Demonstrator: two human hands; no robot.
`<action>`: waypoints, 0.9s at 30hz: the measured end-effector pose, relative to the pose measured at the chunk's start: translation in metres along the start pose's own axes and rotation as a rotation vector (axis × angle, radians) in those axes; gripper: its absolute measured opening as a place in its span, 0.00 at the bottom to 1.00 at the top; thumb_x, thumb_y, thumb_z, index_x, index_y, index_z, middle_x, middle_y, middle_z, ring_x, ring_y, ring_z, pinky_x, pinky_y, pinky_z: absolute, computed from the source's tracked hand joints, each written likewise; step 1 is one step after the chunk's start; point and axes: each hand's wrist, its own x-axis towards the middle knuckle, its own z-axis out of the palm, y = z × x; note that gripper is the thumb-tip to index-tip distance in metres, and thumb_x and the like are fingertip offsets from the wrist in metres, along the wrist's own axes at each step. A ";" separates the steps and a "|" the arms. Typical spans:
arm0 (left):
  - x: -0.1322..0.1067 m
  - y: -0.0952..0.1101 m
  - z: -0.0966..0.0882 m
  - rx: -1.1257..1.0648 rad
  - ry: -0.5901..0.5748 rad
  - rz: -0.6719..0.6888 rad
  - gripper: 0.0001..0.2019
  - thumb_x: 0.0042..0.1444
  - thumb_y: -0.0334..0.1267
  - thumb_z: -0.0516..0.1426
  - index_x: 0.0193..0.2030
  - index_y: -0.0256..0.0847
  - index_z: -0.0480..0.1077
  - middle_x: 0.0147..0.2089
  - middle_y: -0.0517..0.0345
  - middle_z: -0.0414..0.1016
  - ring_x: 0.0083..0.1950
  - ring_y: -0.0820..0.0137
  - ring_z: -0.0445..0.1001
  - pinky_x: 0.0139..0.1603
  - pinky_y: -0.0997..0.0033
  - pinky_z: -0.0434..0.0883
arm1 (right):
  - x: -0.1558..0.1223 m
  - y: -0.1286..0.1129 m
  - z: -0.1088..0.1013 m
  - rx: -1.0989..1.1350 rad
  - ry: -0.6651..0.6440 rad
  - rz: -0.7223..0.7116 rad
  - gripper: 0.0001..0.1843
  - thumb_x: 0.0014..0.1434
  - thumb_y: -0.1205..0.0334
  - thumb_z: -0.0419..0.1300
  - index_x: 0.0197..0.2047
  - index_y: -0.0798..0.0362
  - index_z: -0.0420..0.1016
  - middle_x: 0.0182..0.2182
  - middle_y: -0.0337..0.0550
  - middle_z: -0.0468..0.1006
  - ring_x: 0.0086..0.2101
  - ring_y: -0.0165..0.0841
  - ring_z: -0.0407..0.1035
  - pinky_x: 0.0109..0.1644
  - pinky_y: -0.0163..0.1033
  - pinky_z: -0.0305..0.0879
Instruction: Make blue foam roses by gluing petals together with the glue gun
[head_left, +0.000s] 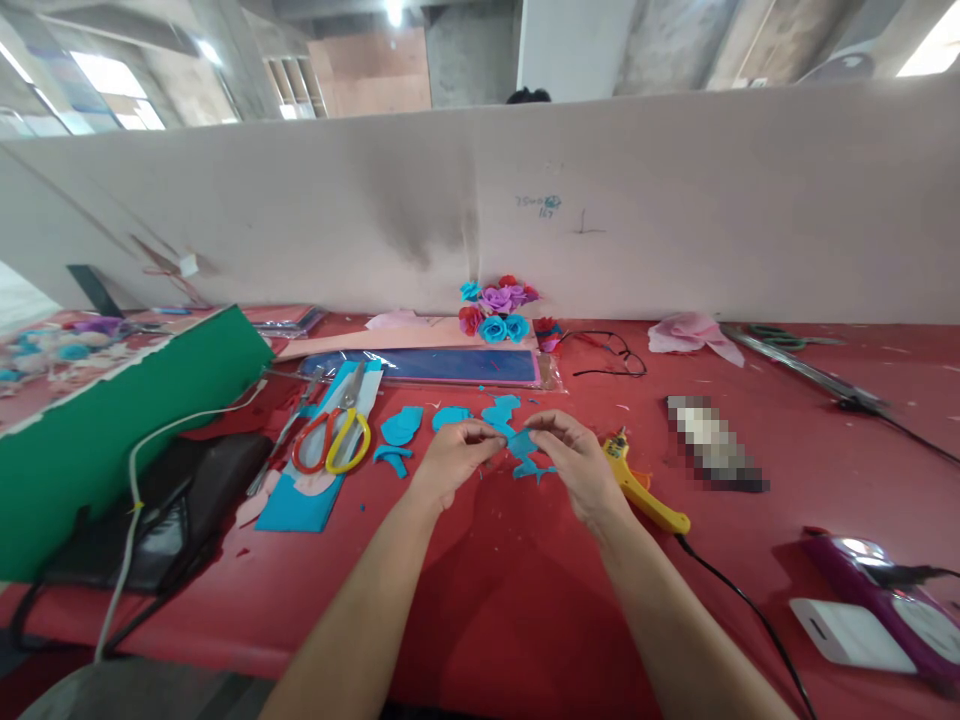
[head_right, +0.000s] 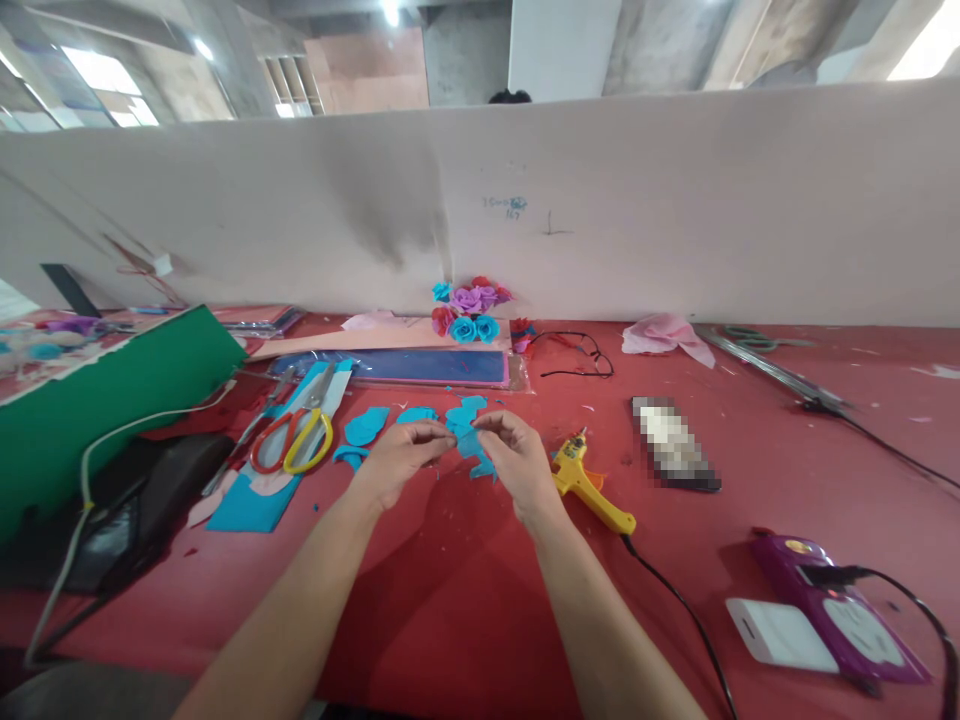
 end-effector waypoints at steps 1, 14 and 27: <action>0.000 0.000 0.000 0.027 0.000 0.021 0.08 0.47 0.41 0.59 0.29 0.39 0.76 0.32 0.57 0.71 0.30 0.73 0.66 0.32 0.72 0.63 | 0.000 0.000 0.000 -0.012 0.005 -0.003 0.07 0.48 0.59 0.60 0.32 0.50 0.73 0.28 0.37 0.74 0.30 0.29 0.68 0.32 0.34 0.66; 0.000 -0.001 0.003 0.173 0.023 0.119 0.06 0.48 0.37 0.58 0.29 0.41 0.77 0.35 0.55 0.72 0.37 0.69 0.70 0.40 0.69 0.65 | 0.003 0.002 -0.003 -0.183 -0.069 0.048 0.08 0.47 0.58 0.59 0.27 0.53 0.75 0.22 0.37 0.73 0.25 0.29 0.66 0.28 0.34 0.64; 0.000 -0.001 0.001 0.040 -0.062 0.016 0.09 0.49 0.41 0.57 0.29 0.40 0.76 0.35 0.56 0.73 0.31 0.73 0.67 0.32 0.72 0.63 | 0.005 0.002 -0.005 -0.189 -0.095 0.055 0.07 0.42 0.63 0.59 0.28 0.53 0.76 0.20 0.35 0.73 0.22 0.27 0.64 0.27 0.33 0.62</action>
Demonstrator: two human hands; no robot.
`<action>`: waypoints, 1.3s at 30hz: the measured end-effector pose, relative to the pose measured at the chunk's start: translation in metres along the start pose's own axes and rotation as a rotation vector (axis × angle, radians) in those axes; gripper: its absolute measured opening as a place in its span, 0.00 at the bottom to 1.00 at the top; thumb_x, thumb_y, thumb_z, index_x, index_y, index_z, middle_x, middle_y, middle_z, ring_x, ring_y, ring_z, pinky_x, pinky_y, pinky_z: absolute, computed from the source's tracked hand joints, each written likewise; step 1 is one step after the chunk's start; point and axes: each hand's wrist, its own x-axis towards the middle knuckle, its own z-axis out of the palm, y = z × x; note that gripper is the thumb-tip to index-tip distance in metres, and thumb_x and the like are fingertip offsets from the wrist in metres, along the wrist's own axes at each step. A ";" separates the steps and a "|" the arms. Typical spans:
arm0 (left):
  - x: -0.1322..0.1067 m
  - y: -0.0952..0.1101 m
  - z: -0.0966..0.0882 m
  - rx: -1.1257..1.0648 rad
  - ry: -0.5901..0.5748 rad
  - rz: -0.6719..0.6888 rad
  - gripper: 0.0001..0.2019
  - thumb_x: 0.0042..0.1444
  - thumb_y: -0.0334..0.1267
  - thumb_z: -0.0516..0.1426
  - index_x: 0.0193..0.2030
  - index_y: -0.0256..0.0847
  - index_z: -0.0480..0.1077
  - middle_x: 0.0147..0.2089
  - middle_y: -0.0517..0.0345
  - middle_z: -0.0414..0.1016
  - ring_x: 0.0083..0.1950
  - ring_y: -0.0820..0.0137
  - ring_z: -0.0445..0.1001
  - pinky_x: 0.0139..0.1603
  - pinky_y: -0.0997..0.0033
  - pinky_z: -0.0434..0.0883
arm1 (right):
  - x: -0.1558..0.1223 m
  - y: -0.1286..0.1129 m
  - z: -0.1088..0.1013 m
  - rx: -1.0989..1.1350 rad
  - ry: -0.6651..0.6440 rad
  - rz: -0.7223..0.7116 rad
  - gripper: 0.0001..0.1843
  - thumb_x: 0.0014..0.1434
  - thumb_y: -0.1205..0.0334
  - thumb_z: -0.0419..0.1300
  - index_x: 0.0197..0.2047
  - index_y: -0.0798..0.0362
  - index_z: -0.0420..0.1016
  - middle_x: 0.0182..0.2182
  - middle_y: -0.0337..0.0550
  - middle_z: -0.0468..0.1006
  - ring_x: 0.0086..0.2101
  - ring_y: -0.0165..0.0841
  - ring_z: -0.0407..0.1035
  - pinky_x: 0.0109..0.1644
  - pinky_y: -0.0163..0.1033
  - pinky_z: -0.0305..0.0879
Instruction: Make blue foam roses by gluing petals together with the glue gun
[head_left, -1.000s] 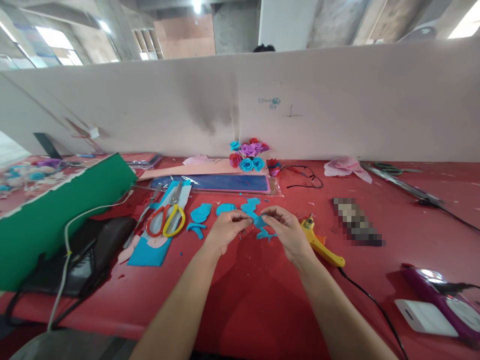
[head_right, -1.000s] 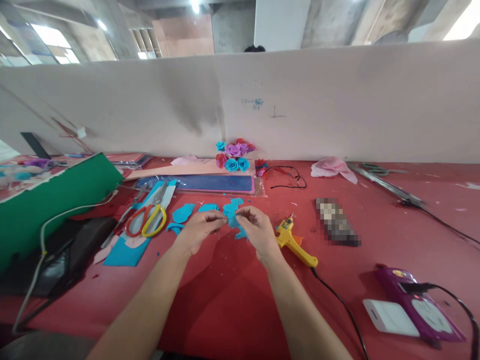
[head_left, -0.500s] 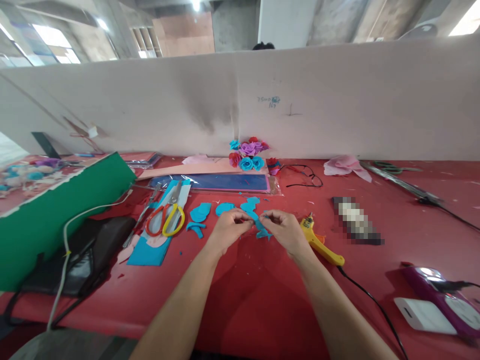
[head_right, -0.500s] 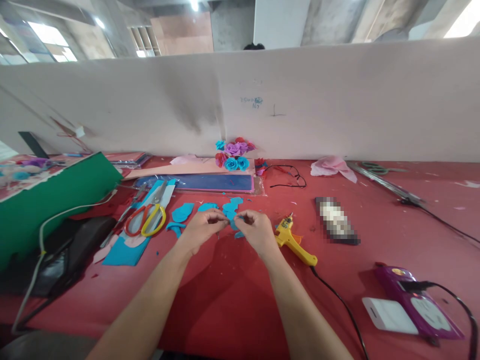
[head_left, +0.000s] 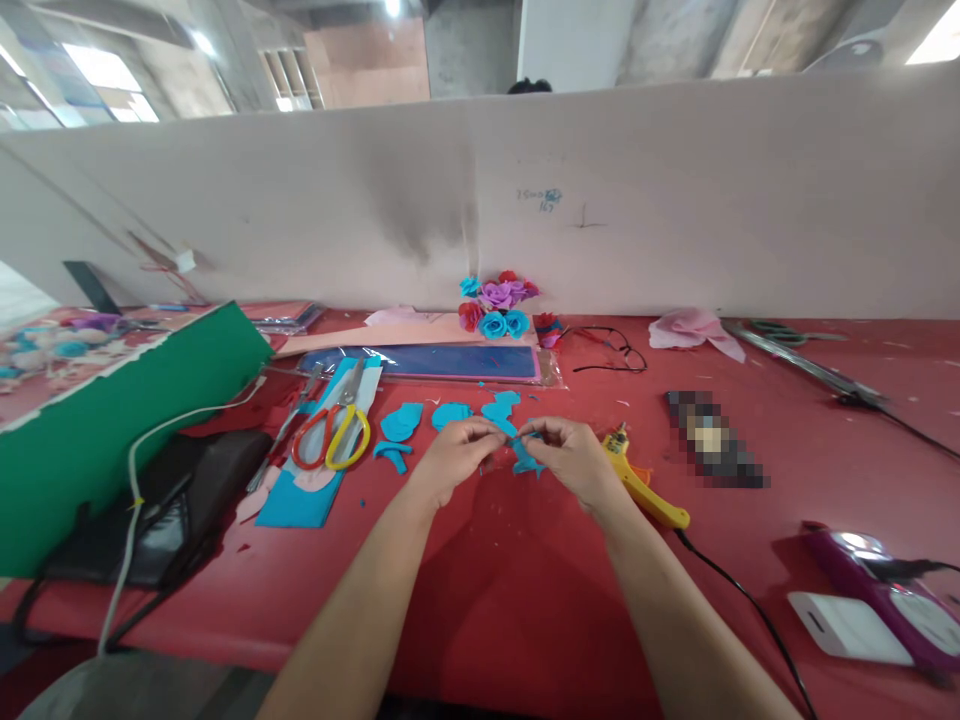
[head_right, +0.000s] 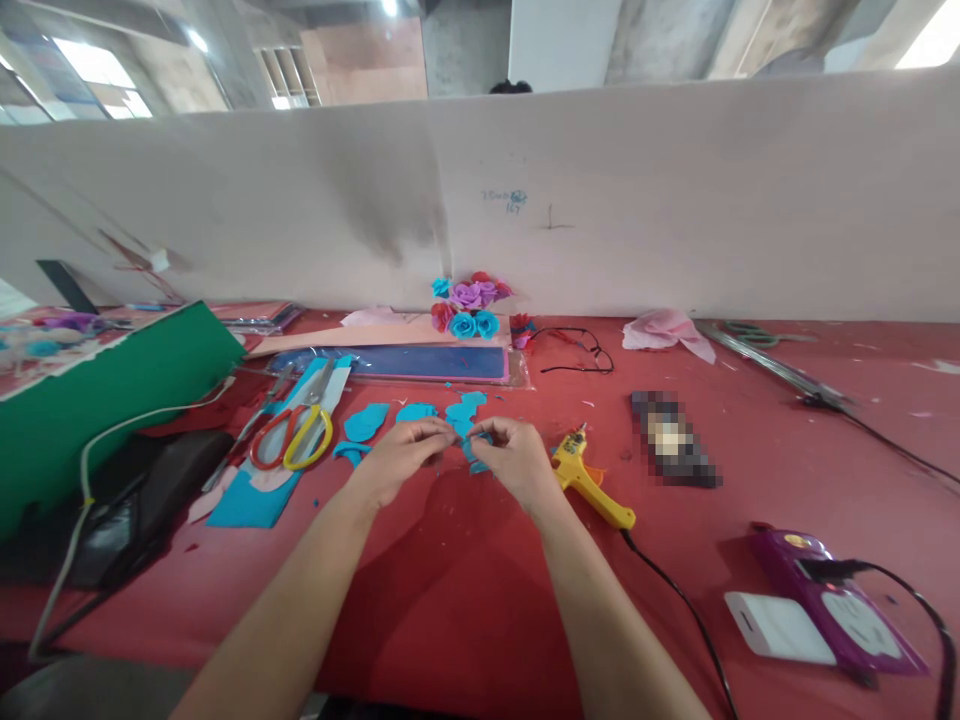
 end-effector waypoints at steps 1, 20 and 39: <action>0.000 0.000 0.000 -0.021 -0.009 -0.016 0.09 0.49 0.42 0.57 0.28 0.39 0.75 0.33 0.57 0.72 0.28 0.75 0.65 0.30 0.73 0.62 | 0.000 0.000 -0.001 -0.004 -0.003 -0.005 0.07 0.42 0.63 0.59 0.27 0.53 0.76 0.20 0.35 0.73 0.22 0.26 0.64 0.27 0.33 0.61; 0.002 0.001 0.001 0.021 -0.011 0.019 0.07 0.45 0.40 0.62 0.27 0.38 0.76 0.35 0.56 0.71 0.34 0.71 0.70 0.36 0.71 0.66 | 0.000 0.001 -0.002 -0.015 -0.056 -0.013 0.07 0.45 0.62 0.59 0.29 0.54 0.74 0.21 0.34 0.70 0.22 0.26 0.62 0.26 0.32 0.60; 0.001 0.001 0.000 0.022 0.012 -0.016 0.06 0.42 0.38 0.63 0.26 0.38 0.76 0.31 0.58 0.72 0.28 0.73 0.72 0.31 0.71 0.70 | 0.001 0.006 0.001 -0.053 -0.041 -0.036 0.07 0.46 0.60 0.59 0.30 0.53 0.75 0.25 0.38 0.75 0.26 0.29 0.67 0.30 0.34 0.62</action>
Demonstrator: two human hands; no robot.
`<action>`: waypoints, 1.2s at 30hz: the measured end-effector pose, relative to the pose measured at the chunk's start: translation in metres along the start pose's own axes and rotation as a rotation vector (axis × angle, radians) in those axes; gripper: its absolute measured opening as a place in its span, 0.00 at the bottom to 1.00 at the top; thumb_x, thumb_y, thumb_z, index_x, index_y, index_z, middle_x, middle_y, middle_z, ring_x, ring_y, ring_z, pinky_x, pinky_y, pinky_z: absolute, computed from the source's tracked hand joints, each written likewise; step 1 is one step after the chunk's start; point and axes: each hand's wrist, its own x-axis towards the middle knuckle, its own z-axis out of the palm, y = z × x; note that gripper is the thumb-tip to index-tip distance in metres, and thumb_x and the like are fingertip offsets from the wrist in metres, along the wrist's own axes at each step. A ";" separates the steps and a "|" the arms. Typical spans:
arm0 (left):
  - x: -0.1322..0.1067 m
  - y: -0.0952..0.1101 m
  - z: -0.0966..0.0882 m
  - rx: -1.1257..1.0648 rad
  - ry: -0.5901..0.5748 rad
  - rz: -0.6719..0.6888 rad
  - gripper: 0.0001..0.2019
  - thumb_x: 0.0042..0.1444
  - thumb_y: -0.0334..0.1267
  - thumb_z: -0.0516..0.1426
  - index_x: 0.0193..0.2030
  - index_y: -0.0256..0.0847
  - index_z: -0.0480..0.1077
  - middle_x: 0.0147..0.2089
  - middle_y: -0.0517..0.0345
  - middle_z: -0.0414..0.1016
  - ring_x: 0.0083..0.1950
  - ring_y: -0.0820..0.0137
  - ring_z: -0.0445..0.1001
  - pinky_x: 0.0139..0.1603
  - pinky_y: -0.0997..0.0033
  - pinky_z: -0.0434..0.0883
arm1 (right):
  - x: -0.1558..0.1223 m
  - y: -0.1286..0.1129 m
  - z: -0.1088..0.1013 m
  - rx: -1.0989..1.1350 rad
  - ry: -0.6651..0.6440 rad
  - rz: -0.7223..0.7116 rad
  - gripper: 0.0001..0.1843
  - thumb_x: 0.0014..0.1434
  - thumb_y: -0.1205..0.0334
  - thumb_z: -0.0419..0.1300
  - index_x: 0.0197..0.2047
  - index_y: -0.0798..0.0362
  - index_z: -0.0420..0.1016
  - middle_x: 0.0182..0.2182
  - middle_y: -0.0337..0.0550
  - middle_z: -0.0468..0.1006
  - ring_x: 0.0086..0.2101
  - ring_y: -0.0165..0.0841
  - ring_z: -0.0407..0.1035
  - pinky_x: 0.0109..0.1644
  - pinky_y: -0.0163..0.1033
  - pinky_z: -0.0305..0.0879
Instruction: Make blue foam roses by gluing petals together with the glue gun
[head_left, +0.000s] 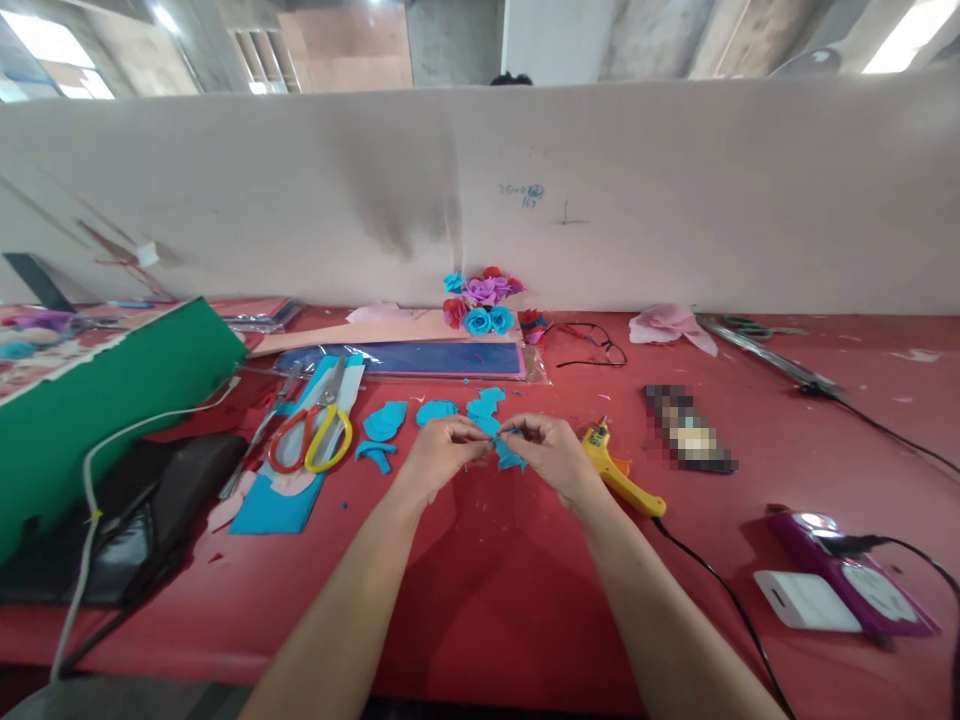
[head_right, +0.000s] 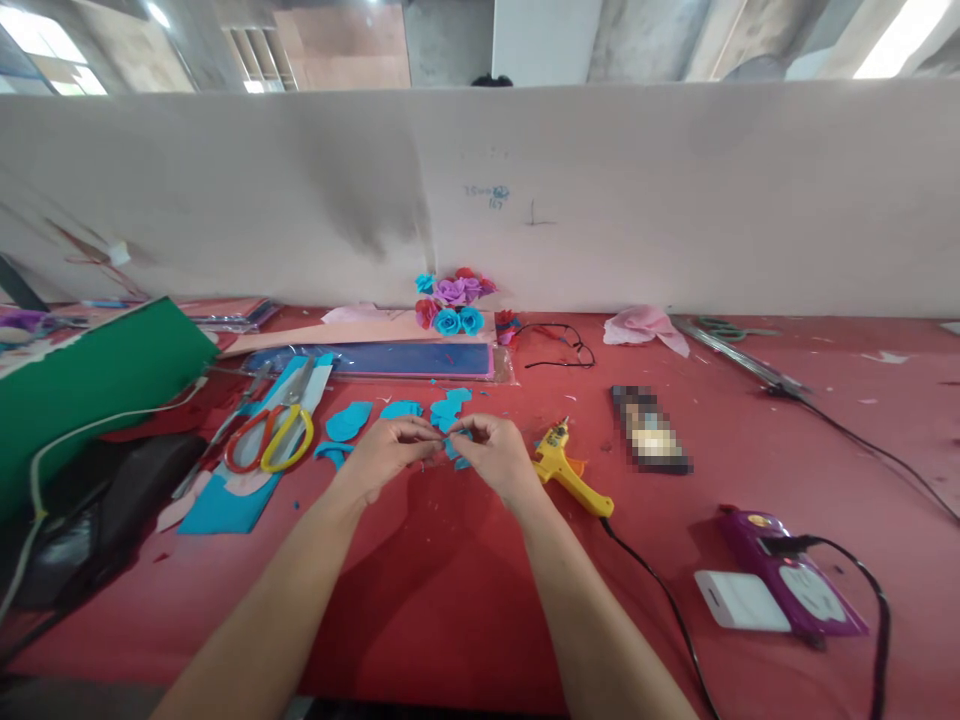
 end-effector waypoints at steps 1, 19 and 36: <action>0.000 0.000 0.000 0.014 0.003 0.007 0.06 0.43 0.38 0.63 0.26 0.38 0.76 0.31 0.57 0.72 0.28 0.73 0.71 0.31 0.71 0.70 | 0.000 0.000 0.000 0.001 -0.001 0.002 0.07 0.46 0.60 0.59 0.30 0.53 0.75 0.25 0.37 0.75 0.25 0.29 0.67 0.30 0.34 0.62; 0.002 -0.004 -0.002 0.133 -0.018 0.124 0.06 0.49 0.36 0.59 0.25 0.40 0.76 0.35 0.55 0.73 0.37 0.69 0.73 0.40 0.69 0.70 | 0.000 0.001 0.001 0.002 0.004 -0.010 0.08 0.47 0.60 0.59 0.30 0.53 0.75 0.26 0.38 0.76 0.27 0.30 0.68 0.32 0.35 0.63; 0.001 -0.004 -0.001 0.249 -0.015 0.181 0.08 0.52 0.37 0.57 0.26 0.42 0.77 0.38 0.54 0.76 0.42 0.67 0.73 0.46 0.67 0.70 | -0.001 0.001 0.001 -0.010 0.012 -0.065 0.08 0.48 0.63 0.59 0.34 0.52 0.74 0.32 0.41 0.77 0.33 0.32 0.70 0.37 0.38 0.66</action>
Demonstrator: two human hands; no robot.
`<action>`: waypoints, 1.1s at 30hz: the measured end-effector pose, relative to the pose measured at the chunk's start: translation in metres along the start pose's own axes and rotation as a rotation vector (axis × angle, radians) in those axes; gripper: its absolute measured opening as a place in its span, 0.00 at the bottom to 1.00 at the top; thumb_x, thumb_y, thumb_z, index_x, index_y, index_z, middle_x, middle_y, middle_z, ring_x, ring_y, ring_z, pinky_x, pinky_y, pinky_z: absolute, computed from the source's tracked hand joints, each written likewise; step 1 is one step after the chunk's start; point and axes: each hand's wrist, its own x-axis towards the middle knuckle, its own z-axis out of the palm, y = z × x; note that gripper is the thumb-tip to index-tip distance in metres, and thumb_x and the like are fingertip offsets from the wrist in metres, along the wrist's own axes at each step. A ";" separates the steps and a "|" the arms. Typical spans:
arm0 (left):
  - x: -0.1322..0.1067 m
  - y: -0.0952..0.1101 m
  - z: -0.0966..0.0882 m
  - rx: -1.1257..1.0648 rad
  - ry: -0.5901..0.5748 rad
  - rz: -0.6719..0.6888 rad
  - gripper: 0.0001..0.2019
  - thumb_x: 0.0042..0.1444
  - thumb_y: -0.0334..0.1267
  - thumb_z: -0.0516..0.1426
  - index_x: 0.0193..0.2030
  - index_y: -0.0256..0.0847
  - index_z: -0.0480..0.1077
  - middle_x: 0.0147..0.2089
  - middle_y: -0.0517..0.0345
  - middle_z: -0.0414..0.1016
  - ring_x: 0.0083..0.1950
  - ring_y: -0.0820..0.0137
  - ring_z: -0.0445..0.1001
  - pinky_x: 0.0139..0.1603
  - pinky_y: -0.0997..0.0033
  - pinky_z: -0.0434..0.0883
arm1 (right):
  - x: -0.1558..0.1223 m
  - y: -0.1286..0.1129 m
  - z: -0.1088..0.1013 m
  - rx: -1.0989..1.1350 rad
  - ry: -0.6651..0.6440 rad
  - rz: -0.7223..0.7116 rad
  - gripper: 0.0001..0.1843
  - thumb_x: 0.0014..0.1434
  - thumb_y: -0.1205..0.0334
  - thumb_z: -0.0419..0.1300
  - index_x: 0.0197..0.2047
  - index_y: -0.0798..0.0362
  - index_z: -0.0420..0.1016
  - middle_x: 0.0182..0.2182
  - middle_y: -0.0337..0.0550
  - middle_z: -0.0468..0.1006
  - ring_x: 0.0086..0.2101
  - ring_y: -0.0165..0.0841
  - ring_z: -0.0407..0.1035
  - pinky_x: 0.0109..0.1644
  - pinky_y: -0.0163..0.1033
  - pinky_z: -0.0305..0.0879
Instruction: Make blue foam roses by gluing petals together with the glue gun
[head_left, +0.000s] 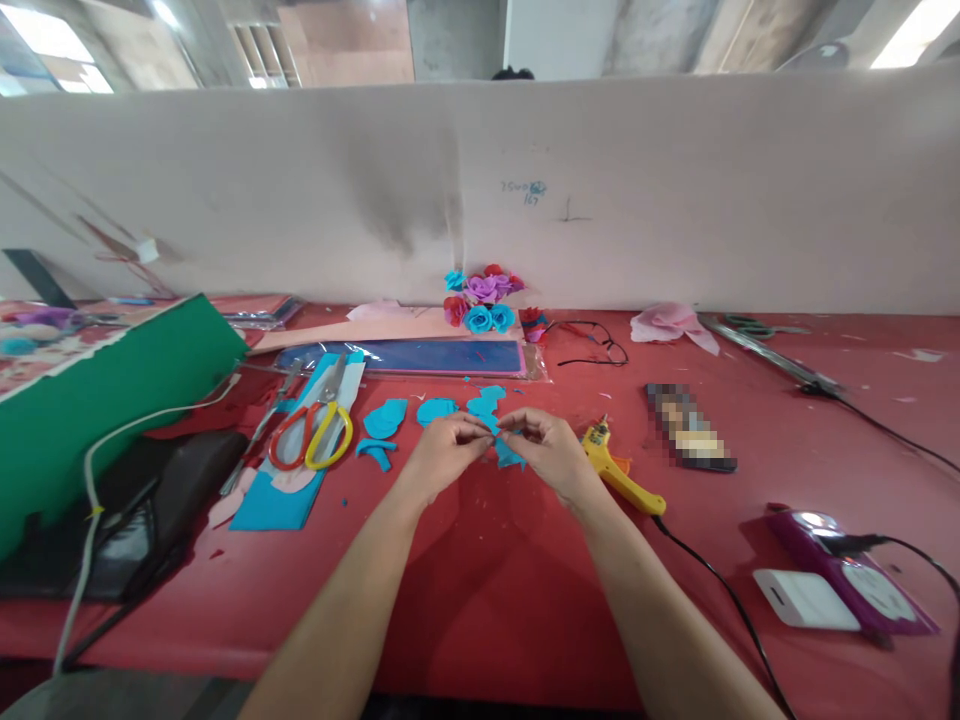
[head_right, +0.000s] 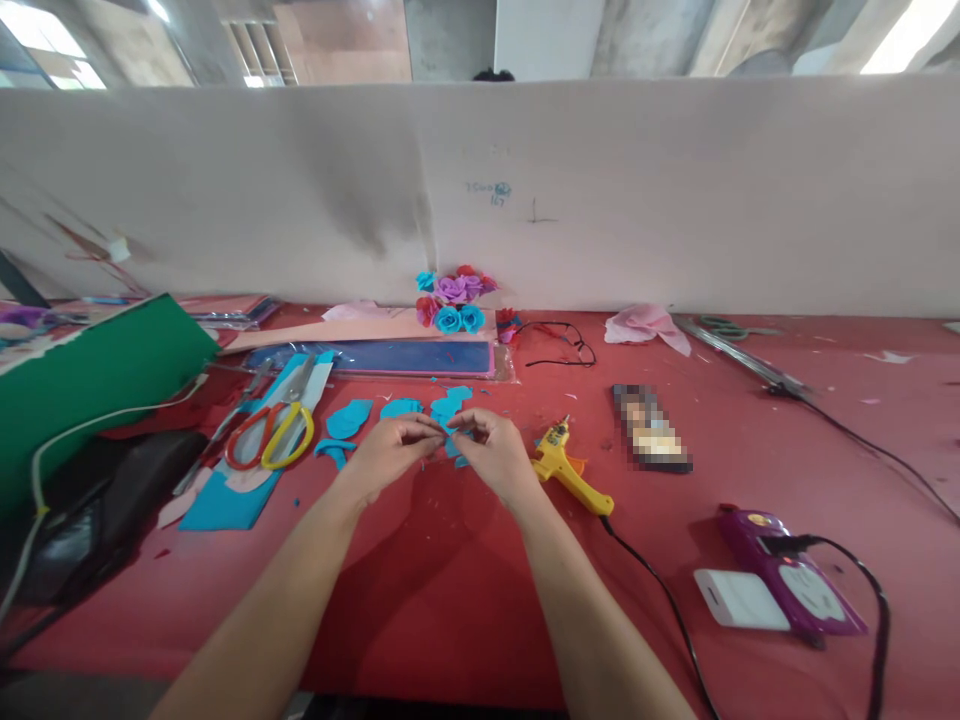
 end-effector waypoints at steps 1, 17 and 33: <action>0.000 0.000 0.000 0.004 0.004 0.003 0.08 0.51 0.37 0.57 0.27 0.42 0.77 0.38 0.55 0.76 0.42 0.67 0.73 0.46 0.67 0.69 | 0.000 0.000 0.000 0.002 -0.006 0.000 0.08 0.48 0.63 0.59 0.34 0.52 0.74 0.32 0.41 0.77 0.33 0.32 0.70 0.37 0.37 0.66; 0.000 -0.004 -0.001 0.019 0.049 -0.004 0.05 0.48 0.35 0.60 0.30 0.44 0.78 0.37 0.57 0.77 0.40 0.68 0.74 0.45 0.67 0.69 | 0.001 0.004 0.002 -0.027 -0.014 -0.010 0.07 0.50 0.63 0.59 0.35 0.52 0.74 0.32 0.41 0.78 0.34 0.31 0.71 0.39 0.38 0.66; 0.000 -0.004 0.000 -0.011 0.062 -0.019 0.04 0.45 0.33 0.61 0.29 0.43 0.78 0.38 0.56 0.76 0.39 0.68 0.74 0.42 0.67 0.70 | 0.001 0.009 0.001 -0.020 0.012 -0.017 0.08 0.50 0.63 0.61 0.36 0.51 0.73 0.33 0.41 0.77 0.34 0.32 0.71 0.37 0.37 0.66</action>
